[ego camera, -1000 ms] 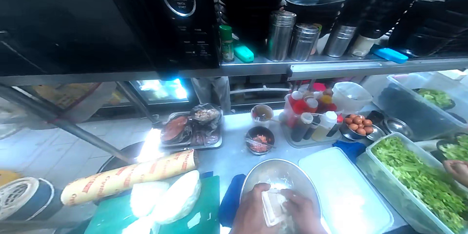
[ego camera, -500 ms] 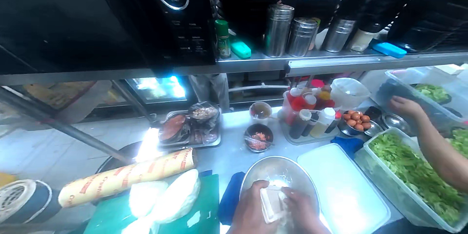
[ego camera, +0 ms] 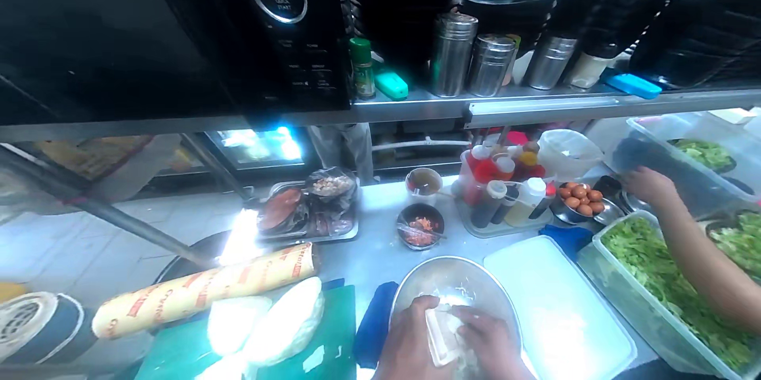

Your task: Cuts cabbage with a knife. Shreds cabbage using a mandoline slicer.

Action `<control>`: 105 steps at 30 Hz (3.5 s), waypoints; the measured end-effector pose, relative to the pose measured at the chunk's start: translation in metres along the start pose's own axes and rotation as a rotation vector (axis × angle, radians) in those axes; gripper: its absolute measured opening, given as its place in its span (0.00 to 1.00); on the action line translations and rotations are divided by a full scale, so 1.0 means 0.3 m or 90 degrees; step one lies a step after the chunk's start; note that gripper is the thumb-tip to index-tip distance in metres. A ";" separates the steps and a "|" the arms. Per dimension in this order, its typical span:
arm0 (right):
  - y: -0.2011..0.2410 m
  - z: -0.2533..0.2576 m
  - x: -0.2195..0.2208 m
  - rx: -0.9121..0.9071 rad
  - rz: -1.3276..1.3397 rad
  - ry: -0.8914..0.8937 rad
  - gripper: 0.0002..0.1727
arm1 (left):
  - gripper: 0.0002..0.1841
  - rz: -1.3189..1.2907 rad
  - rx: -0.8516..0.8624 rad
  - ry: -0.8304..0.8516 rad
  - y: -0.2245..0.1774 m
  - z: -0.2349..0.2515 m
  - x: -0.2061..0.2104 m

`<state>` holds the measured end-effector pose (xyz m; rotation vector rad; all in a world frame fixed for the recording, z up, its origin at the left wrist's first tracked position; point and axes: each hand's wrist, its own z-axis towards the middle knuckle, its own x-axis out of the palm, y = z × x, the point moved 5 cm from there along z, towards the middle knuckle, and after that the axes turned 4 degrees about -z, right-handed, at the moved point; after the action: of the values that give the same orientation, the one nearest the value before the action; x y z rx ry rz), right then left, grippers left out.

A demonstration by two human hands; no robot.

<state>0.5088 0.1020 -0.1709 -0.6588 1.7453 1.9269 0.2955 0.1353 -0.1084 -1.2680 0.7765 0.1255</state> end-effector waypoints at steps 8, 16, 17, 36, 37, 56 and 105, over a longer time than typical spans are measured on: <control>-0.161 -0.002 0.026 0.097 -0.019 0.020 0.17 | 0.56 -0.014 -0.014 0.010 0.006 -0.002 -0.001; -0.048 0.003 0.002 -0.039 -0.016 0.004 0.15 | 0.57 0.000 -0.012 -0.006 0.029 -0.001 0.013; -0.119 -0.005 0.020 -0.001 -0.042 0.008 0.16 | 0.57 0.002 -0.014 -0.002 0.032 -0.005 0.011; -0.135 -0.027 0.048 -0.047 -0.047 -0.009 0.16 | 0.57 -0.010 -0.024 -0.003 0.046 -0.029 0.000; -0.170 -0.026 0.048 -0.021 -0.062 0.000 0.17 | 0.57 -0.010 -0.020 -0.001 0.044 -0.031 -0.003; -0.190 -0.042 0.044 -0.052 -0.086 0.021 0.17 | 0.57 0.011 -0.034 0.009 0.033 -0.034 -0.003; -0.066 0.009 -0.041 0.088 0.062 0.134 0.19 | 0.56 0.066 -0.030 -0.027 -0.013 -0.029 0.017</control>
<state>0.5306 0.1064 -0.1786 -0.7613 2.0546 1.8335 0.2973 0.1246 -0.1091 -1.2658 0.8075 0.2548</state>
